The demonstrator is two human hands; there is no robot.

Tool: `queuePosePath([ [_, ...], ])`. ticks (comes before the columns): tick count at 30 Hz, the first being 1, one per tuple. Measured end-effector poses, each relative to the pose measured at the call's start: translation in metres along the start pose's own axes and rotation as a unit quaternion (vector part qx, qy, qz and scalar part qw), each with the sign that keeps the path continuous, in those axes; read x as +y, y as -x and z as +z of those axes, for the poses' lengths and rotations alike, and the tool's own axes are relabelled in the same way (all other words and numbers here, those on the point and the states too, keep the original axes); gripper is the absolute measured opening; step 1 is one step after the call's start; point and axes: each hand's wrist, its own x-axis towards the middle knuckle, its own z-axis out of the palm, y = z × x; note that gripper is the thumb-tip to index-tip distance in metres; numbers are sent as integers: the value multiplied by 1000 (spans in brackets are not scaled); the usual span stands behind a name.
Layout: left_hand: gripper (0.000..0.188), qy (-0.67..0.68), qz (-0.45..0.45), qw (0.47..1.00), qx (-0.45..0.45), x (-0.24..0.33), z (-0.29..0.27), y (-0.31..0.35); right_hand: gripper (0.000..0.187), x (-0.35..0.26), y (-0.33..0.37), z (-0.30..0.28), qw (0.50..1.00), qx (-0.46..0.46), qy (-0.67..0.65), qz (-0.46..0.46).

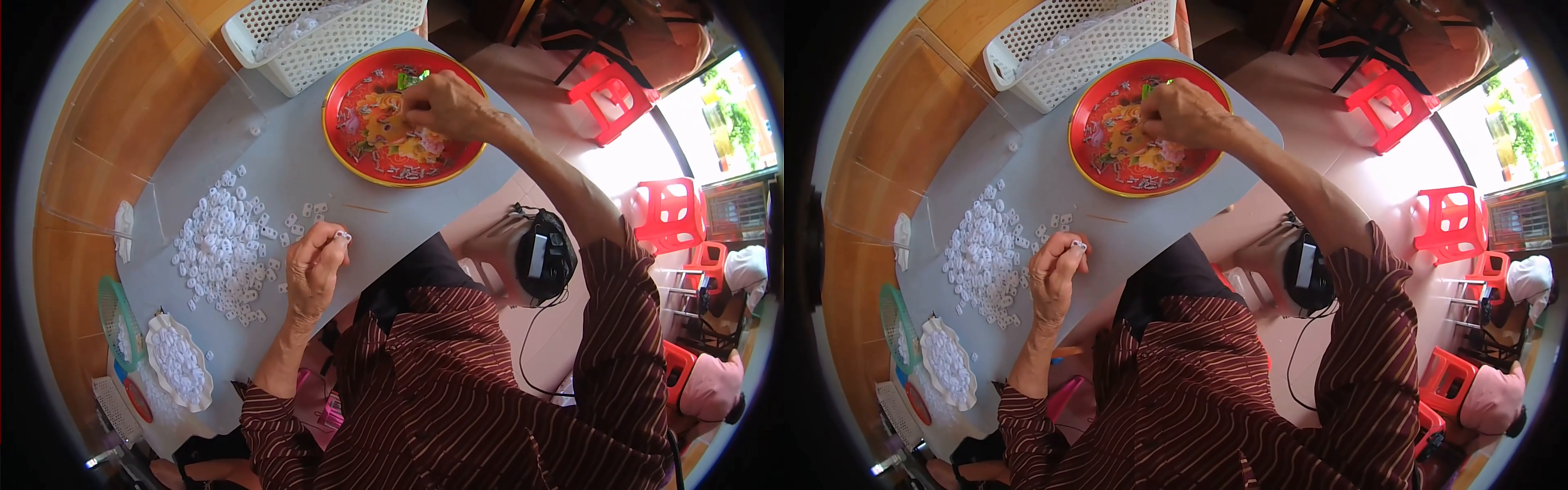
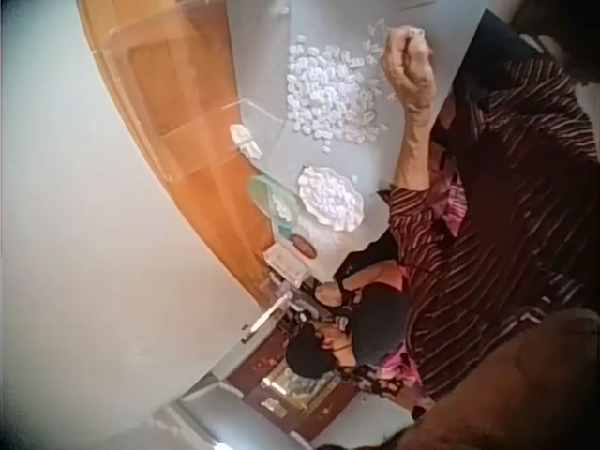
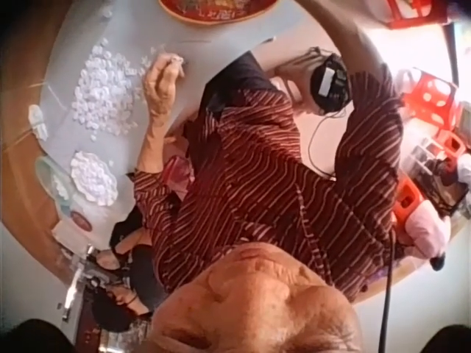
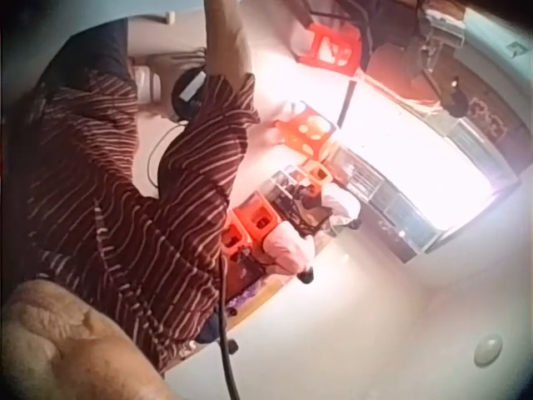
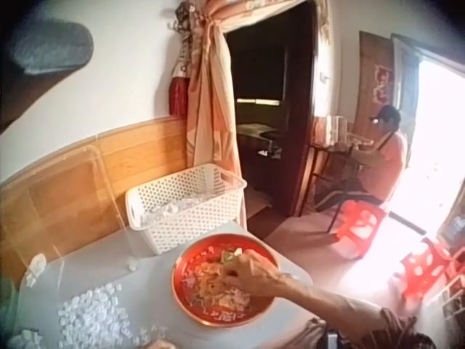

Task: The person is stringing small white plastic components onto a thin metal wire.

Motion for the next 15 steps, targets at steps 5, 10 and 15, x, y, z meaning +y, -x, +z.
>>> queuePosePath([
  [5, 10, -8, 1, 1000, 7, 0, 1, 0, 15, -3, 2, -11, 998, 6, -1, 61],
  [10, 10, -10, -1, 1000, 9, 1, 1, 1, 15, -10, -2, 1, 1000, -11, -5, -16],
  [15, 8, -14, 8, 1000, 7, 2, 2, 1, 12, -19, -10, 11, 1000, 1, 17, -4],
])
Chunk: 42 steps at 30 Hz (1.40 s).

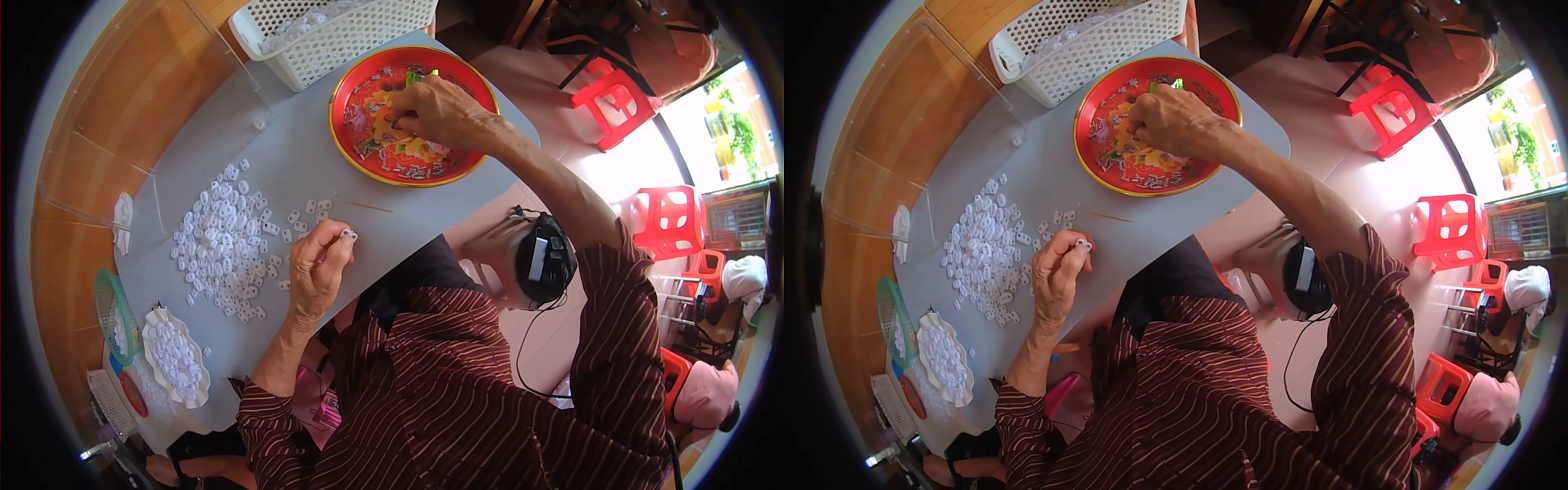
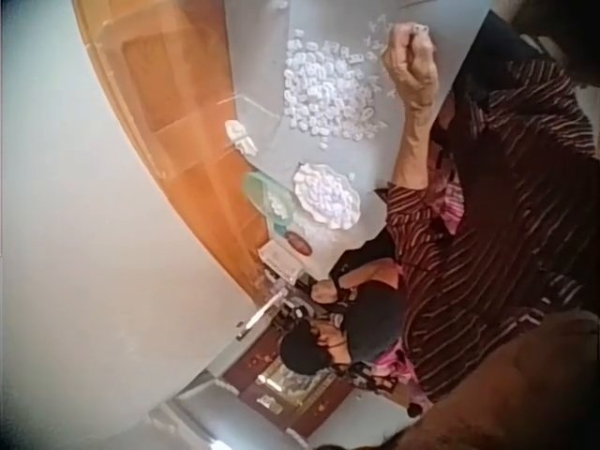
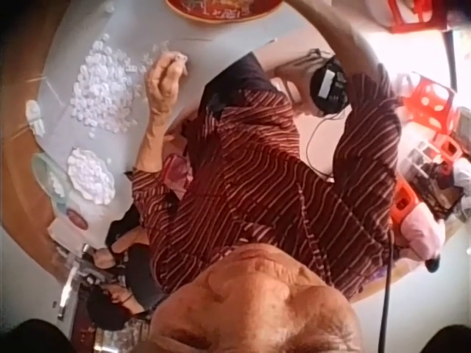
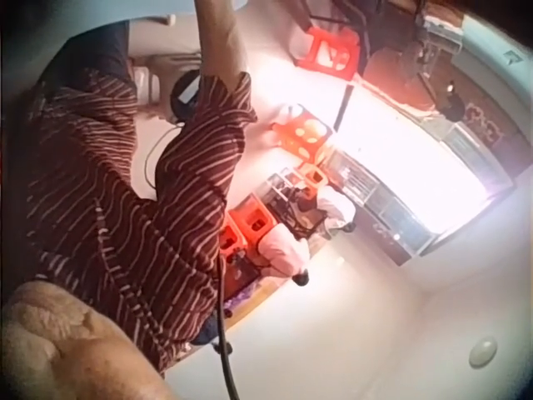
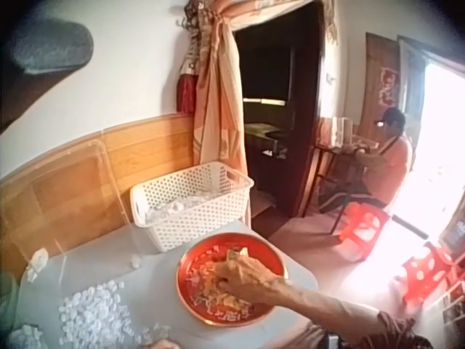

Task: The person is stringing small white plastic components onto a thin metal wire.

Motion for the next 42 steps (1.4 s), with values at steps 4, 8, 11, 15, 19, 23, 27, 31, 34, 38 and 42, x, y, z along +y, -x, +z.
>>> queuePosePath([
  [4, 7, 0, -2, 1000, -1, 0, 0, 1, 12, -7, -2, -3, 999, -30, 2, 17],
  [8, 7, -2, 0, 1000, -4, -2, -1, 2, 12, -17, -3, -4, 999, -43, 2, 4],
  [11, 7, -2, 5, 1000, -3, -3, 0, 1, 12, -14, -2, -2, 999, -34, -1, -6],
  [15, 7, -9, 5, 1000, -2, -2, 1, 0, 10, -11, -3, -2, 999, -27, -4, -23],
  [19, 7, -6, 5, 1000, 0, -2, 1, 0, 7, -24, -8, -5, 995, -93, 38, 4],
  [23, 8, -17, -8, 1000, -5, 0, -2, 2, 8, -22, -10, 5, 989, -38, 129, -64],
  [27, 10, 26, -17, 1000, -2, -3, -2, 1, 16, -19, -9, -8, 996, -38, 72, -20],
  [31, 15, 56, -26, 998, 14, 2, -3, 0, 15, -39, 2, -13, 994, 30, -102, 18],
  [34, 19, 130, -39, 991, 17, -4, -6, -1, 17, -72, 23, 2, 972, 58, -228, 23],
  [38, 18, 110, -35, 993, 30, 0, -3, -3, 11, -98, 56, 30, 871, 5, -477, 120],
  [42, 13, 59, -24, 998, 2, -1, -4, -1, 12, -97, 74, 64, 805, 49, -578, 126],
])
